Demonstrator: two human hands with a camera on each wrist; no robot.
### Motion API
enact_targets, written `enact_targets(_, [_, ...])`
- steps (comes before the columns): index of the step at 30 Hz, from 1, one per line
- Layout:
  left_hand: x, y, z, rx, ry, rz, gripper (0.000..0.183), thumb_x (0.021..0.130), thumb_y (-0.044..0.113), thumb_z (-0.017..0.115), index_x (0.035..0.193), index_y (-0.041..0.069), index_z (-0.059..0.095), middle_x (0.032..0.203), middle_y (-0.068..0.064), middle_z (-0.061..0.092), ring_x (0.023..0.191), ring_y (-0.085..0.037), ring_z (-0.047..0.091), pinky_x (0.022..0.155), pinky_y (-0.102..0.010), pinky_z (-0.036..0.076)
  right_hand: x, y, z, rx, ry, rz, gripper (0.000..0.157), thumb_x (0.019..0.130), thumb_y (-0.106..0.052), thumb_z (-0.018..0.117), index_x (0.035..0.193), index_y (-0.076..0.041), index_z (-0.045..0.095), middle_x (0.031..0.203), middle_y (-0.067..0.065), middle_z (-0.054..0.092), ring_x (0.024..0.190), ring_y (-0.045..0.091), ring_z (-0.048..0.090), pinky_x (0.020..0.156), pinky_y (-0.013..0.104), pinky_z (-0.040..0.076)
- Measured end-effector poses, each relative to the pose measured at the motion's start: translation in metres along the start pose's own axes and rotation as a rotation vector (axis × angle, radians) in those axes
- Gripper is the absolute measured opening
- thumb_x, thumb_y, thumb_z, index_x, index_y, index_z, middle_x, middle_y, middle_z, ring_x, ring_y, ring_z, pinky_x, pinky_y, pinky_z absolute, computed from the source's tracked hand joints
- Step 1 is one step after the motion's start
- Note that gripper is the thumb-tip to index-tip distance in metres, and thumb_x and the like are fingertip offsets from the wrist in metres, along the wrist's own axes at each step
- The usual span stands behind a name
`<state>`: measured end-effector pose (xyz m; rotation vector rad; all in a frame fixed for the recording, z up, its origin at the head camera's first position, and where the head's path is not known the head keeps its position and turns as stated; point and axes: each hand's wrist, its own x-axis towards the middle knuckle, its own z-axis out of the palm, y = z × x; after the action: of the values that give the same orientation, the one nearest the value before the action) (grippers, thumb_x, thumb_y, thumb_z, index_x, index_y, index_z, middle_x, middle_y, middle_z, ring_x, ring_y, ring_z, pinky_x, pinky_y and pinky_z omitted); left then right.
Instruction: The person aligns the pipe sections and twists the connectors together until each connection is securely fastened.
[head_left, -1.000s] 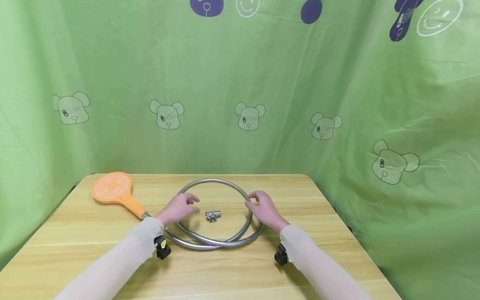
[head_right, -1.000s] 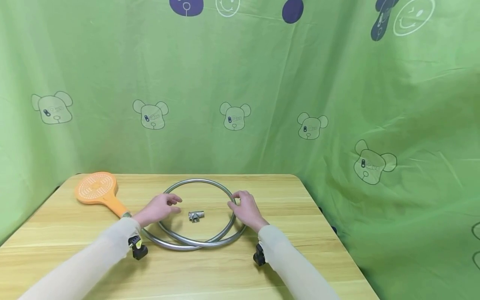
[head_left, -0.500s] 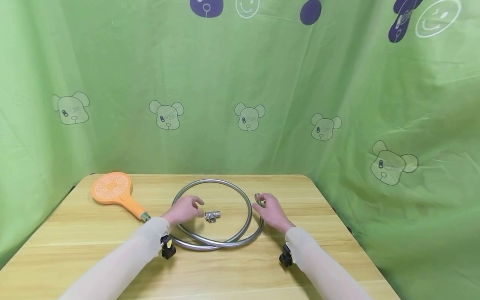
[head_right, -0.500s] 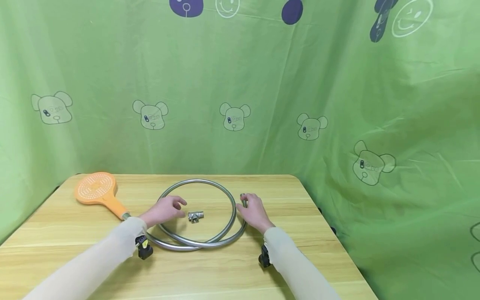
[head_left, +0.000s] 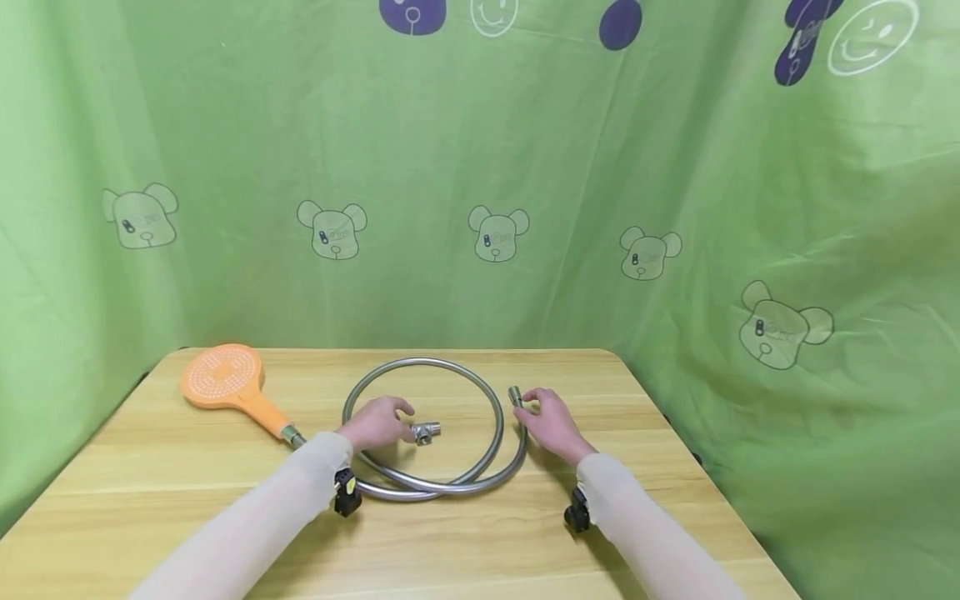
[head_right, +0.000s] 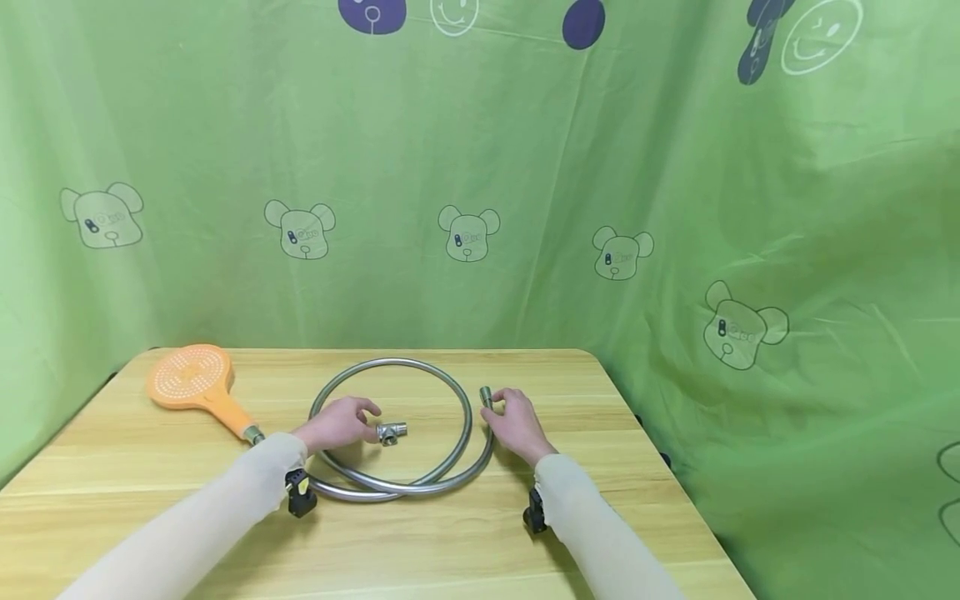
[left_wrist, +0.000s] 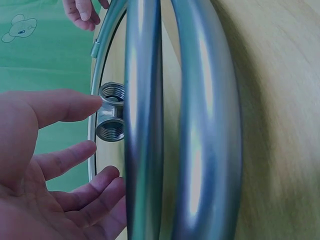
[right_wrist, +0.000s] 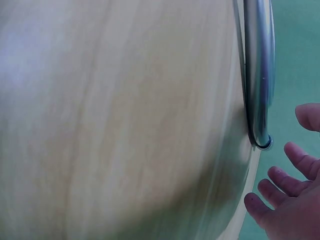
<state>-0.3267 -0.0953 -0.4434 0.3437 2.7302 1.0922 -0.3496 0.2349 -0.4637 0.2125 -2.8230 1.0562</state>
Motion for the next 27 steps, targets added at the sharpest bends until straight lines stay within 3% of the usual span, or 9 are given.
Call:
enact_targets(17, [0.004,0.004,0.005,-0.017,-0.029,-0.012,0.06,0.075,0.017,0.084,0.13,0.006,0.064,0.109,-0.009,0.071,0.094,-0.02,0.065,0.091,-0.044,0.054,0.001,0.009,-0.006,0.015,-0.007,0.045,0.05,0.097,-0.028,0.066,0.134,0.004,0.054,0.146,0.028,0.045,0.134,0.045,0.046,0.114,0.059,0.038])
enact_targets(23, [0.007,0.0,0.007,-0.058,-0.027,-0.038,0.058,0.072,0.015,0.084,0.127,0.005,0.066,0.125,-0.012,0.067,0.108,-0.027,0.062,0.102,-0.05,0.048,0.001,0.012,-0.006,0.017,-0.007,0.054,0.052,0.097,-0.029,0.066,0.136,0.004,0.052,0.145,0.028,0.047,0.133,0.046,0.047,0.113,0.06,0.039])
enact_targets(27, [0.008,-0.001,0.009,-0.079,-0.032,-0.052,0.057,0.071,0.014,0.084,0.124,0.005,0.067,0.127,-0.011,0.066,0.114,-0.03,0.059,0.107,-0.053,0.044,0.003,0.014,-0.004,0.032,-0.009,0.063,0.056,0.096,-0.031,0.066,0.138,0.003,0.051,0.147,0.028,0.045,0.136,0.046,0.044,0.114,0.061,0.036])
